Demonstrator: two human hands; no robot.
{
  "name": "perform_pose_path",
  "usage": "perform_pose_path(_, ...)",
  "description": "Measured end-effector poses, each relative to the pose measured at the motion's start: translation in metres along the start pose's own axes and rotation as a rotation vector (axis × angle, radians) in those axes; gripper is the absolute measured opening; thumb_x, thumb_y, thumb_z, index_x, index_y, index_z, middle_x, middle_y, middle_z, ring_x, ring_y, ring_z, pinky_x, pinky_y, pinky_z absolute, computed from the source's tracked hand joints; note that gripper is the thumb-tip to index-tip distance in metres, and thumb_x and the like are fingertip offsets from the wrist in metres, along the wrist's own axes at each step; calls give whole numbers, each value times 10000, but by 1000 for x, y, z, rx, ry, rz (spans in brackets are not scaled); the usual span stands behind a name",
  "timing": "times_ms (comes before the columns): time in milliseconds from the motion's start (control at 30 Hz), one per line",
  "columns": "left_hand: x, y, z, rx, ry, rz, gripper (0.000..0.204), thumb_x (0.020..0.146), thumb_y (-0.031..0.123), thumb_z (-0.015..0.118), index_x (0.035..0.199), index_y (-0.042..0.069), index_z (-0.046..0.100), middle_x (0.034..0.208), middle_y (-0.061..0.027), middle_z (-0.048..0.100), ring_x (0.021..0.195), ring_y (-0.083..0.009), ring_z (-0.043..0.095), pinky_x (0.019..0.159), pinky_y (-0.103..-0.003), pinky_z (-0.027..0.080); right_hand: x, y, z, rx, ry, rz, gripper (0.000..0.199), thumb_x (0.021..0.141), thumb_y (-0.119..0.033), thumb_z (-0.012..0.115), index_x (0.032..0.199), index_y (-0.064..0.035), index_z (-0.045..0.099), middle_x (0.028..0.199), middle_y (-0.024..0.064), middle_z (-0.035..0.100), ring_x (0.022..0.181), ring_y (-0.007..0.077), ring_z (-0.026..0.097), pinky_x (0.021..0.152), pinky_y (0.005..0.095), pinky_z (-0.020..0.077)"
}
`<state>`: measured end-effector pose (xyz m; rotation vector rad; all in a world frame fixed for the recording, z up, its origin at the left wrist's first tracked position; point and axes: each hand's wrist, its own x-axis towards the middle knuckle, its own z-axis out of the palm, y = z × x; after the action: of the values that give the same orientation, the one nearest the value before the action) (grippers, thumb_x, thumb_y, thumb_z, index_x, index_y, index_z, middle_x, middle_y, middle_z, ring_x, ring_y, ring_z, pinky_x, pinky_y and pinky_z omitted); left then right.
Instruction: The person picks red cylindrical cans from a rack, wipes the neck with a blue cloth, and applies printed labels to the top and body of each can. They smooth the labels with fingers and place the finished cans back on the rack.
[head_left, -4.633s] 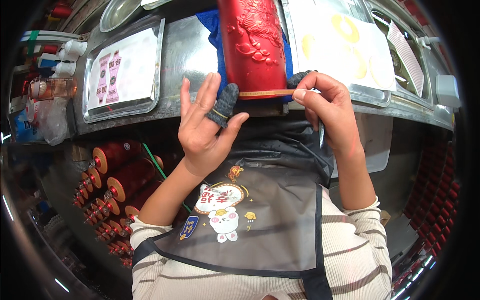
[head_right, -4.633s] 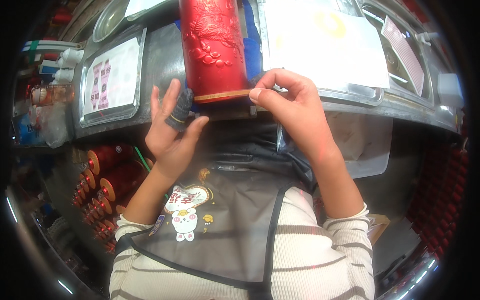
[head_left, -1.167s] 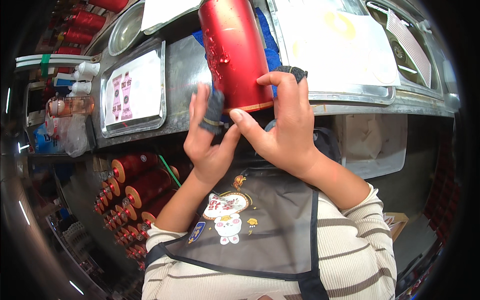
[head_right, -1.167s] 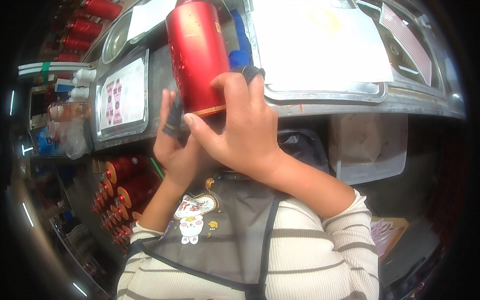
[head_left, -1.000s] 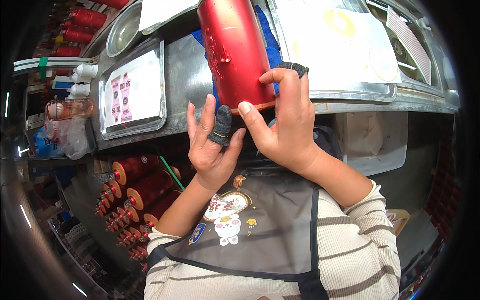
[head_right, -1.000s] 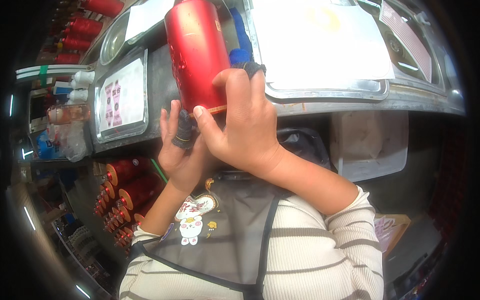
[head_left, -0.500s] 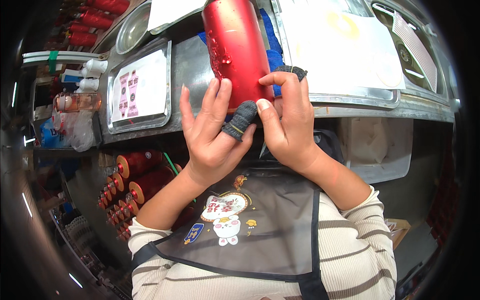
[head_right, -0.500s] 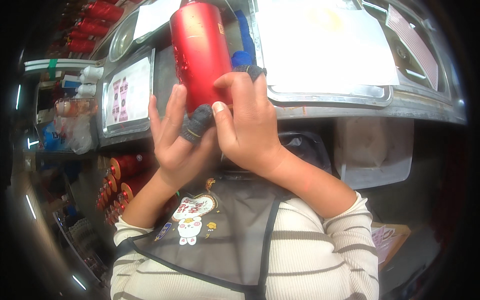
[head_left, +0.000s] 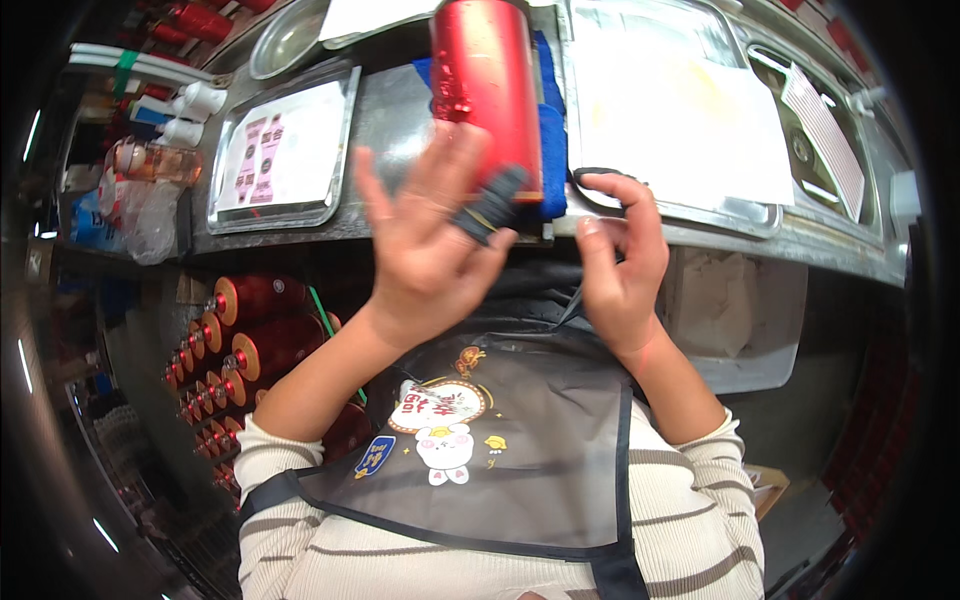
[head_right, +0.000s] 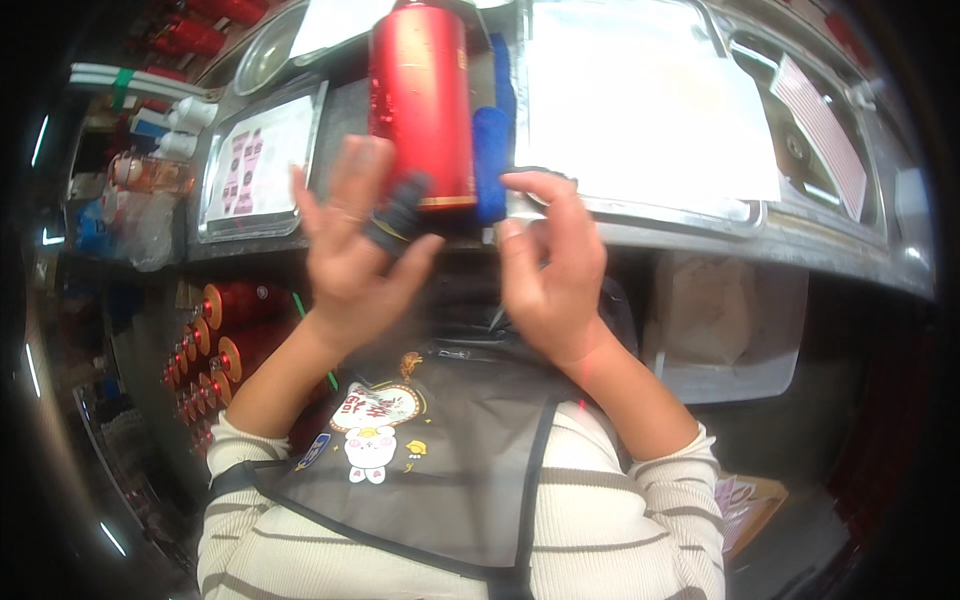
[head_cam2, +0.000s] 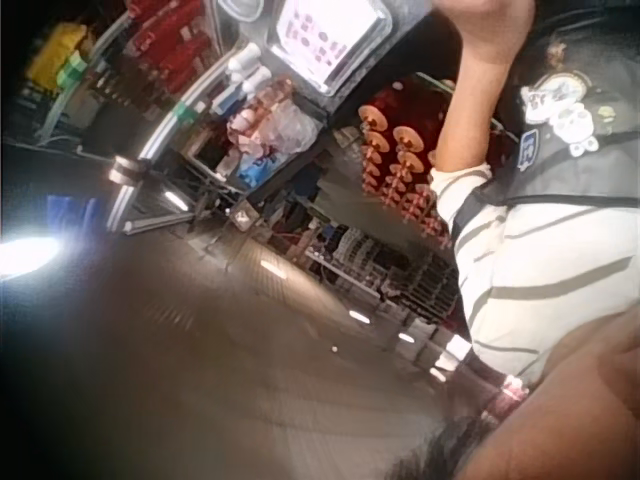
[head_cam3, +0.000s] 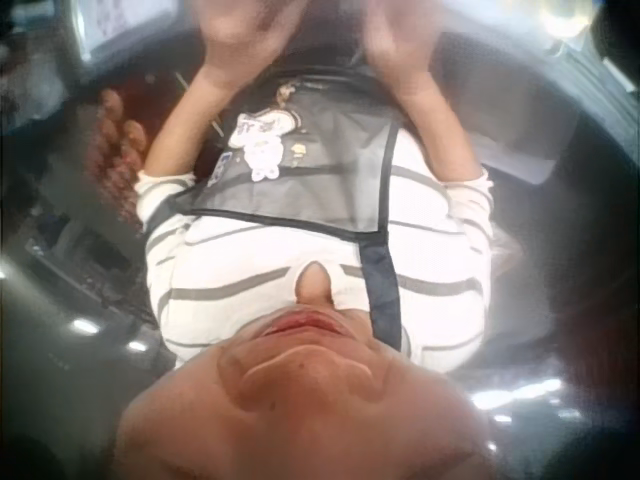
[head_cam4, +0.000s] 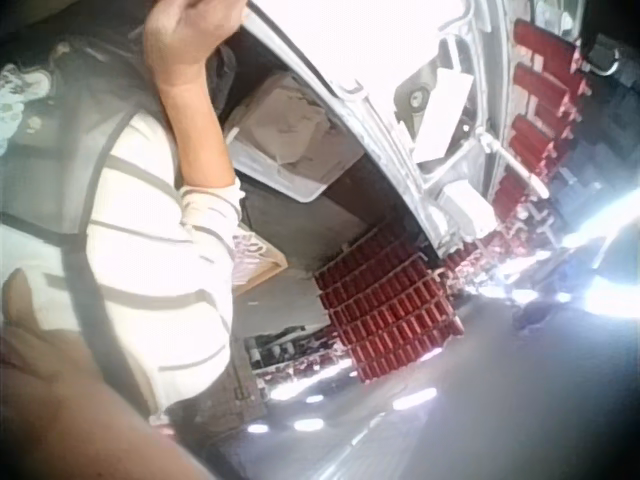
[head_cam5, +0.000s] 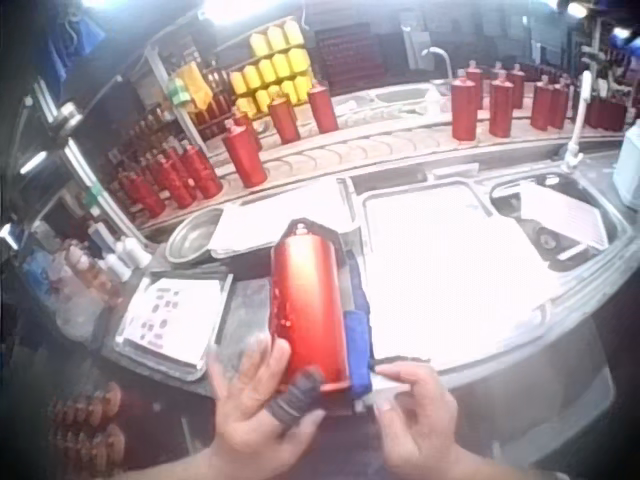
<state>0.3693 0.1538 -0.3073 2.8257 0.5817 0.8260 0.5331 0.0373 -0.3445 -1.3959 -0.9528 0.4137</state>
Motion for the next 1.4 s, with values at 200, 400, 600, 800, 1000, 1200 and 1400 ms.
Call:
perform_pose_path(200, 23, -13, 28, -62, 62, -23, 813, 687, 134, 793, 1433, 30, 485, 1569, -212, 373, 1468, -398, 335, 1139, -700, 85, -7, -5, 31, -226, -189, -381, 311, 778, 62, 611, 1077, -13, 648, 763, 133, 652, 556, 288, 611, 511, 381, 466)
perform_pose_path(400, 11, -21, 35, -157, 242, -49, 705, 769, 321, 833, 1275, -55, 518, 1340, -216, 594, 1343, -417, 483, 1103, -752, 124, -31, -1, 17, -121, -155, 65, 288, 820, 79, 578, 1096, 16, 628, 859, 101, 651, 563, 150, 623, 560, 259, 493)
perform_pose_path(600, -31, -44, 46, -288, 60, -214, 512, 856, 293, 775, 1199, 0, 533, 1096, -125, 700, 1123, -365, 631, 1090, -770, 58, -37, -3, 17, -183, -181, 65, 279, 843, 74, 580, 1119, 39, 606, 963, 62, 629, 611, 58, 535, 568, 205, 438)
perform_pose_path(800, -14, -20, 24, -213, 226, -209, 538, 746, 362, 841, 1052, 4, 581, 1542, -259, 387, 1427, -427, 386, 1115, -744, 44, -40, -2, 16, -266, -139, -25, 287, 806, 55, 617, 1091, 27, 616, 932, 100, 659, 565, 111, 563, 524, 242, 457)
perform_pose_path(1000, -14, -31, 32, -252, 224, -144, 607, 755, 344, 845, 1157, -15, 567, 1484, -278, 457, 1348, -377, 510, 1154, -681, 108, -36, -7, 21, -316, -178, -40, 293, 797, 48, 625, 1088, 21, 617, 915, 107, 657, 537, 123, 531, 515, 254, 448)
perform_pose_path(1200, -29, -38, 43, -362, 176, -161, 607, 801, 367, 807, 1179, -28, 541, 1445, -292, 487, 1392, -391, 447, 1122, -698, 146, -39, -10, 22, -373, -151, -63, 269, 810, 35, 622, 1077, 12, 629, 821, 86, 629, 528, 126, 528, 509, 257, 440)
perform_pose_path(1400, -41, -12, 33, -351, 236, -214, 584, 806, 316, 801, 1246, -12, 601, 1556, -301, 328, 1422, -410, 402, 1118, -693, 157, -28, -34, 26, -446, -201, -328, 258, 807, 47, 630, 1063, 22, 641, 764, 50, 614, 514, 97, 505, 501, 239, 414)
